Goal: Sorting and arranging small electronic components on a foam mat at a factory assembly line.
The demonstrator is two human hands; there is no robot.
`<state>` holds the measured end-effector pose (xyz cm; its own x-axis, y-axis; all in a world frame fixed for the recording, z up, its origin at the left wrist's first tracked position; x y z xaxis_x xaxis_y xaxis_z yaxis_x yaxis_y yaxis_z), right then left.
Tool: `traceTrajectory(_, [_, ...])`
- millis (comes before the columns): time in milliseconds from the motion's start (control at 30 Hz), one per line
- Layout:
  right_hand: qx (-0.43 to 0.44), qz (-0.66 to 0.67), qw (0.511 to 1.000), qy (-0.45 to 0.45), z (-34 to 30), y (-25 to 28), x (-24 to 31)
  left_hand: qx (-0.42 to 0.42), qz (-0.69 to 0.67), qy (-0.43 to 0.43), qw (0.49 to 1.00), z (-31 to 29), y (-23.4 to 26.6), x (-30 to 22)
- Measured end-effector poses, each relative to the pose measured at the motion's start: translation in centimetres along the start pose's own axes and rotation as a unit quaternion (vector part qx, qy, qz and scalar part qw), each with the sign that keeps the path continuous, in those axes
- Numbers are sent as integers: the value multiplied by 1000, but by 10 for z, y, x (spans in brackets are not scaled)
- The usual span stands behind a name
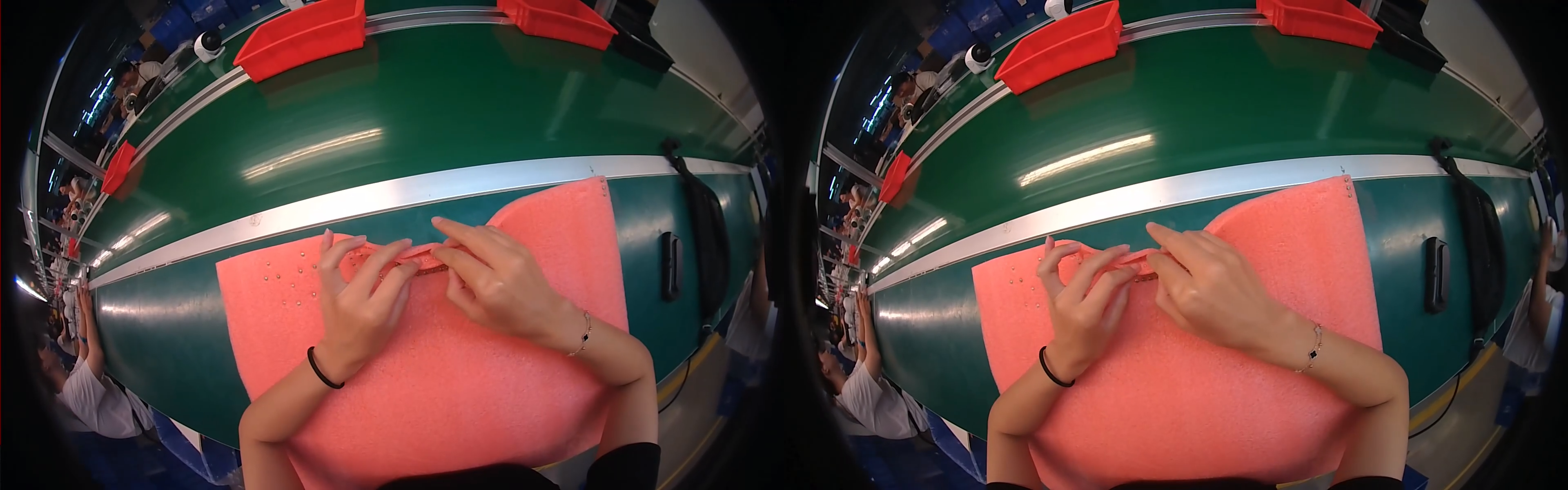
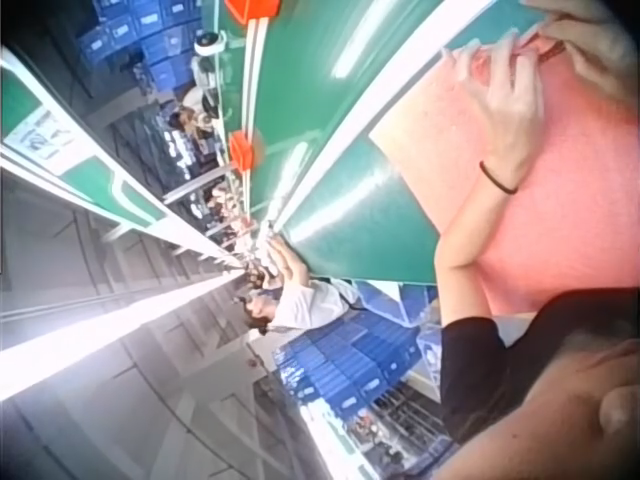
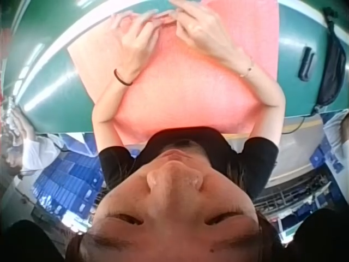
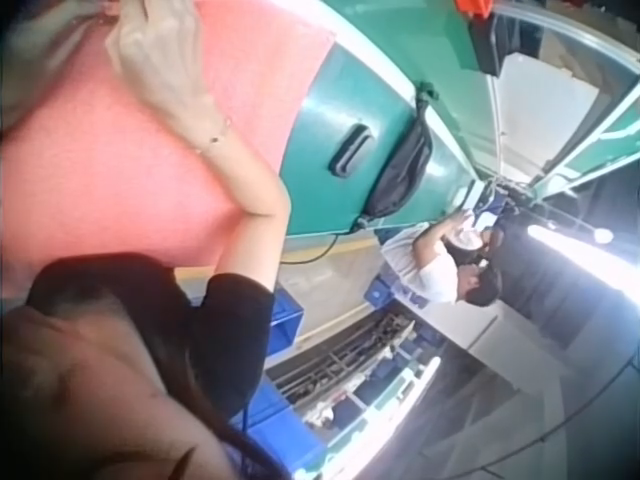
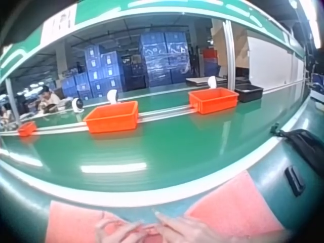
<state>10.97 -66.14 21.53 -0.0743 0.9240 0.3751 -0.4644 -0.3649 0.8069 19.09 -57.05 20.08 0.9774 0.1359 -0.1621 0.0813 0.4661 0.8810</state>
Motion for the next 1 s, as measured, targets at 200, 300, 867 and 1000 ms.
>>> traceTrajectory(200, [-11, 17, 1000, 9, 1, 4, 0, 1, -12, -8, 1000, -1, -1, -1])
traceTrajectory(300, [-17, 30, 999, 12, 1, 5, 0, -1, -11, -13, 1000, -2, -2, -1])
traceTrajectory(867, [-56, 5, 998, 36, 8, -8, -13, 17, -53, -34, 998, 29, -8, 10])
traceTrajectory(1000, [-68, 30, 997, 13, 9, -9, -24, 18, -166, -12, 986, 31, -17, 21])
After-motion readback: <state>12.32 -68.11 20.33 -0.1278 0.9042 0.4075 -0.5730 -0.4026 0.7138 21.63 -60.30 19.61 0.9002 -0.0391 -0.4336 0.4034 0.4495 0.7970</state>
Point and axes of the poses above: each hand's wrist, its own z-axis towards the middle knuckle, its own y-axis out of the back of the hand, x = y × z, the point moved 9 cm from there along z, towards the middle knuckle, and after that the axes turned 10 degrees about x, right-handed, at the moved point
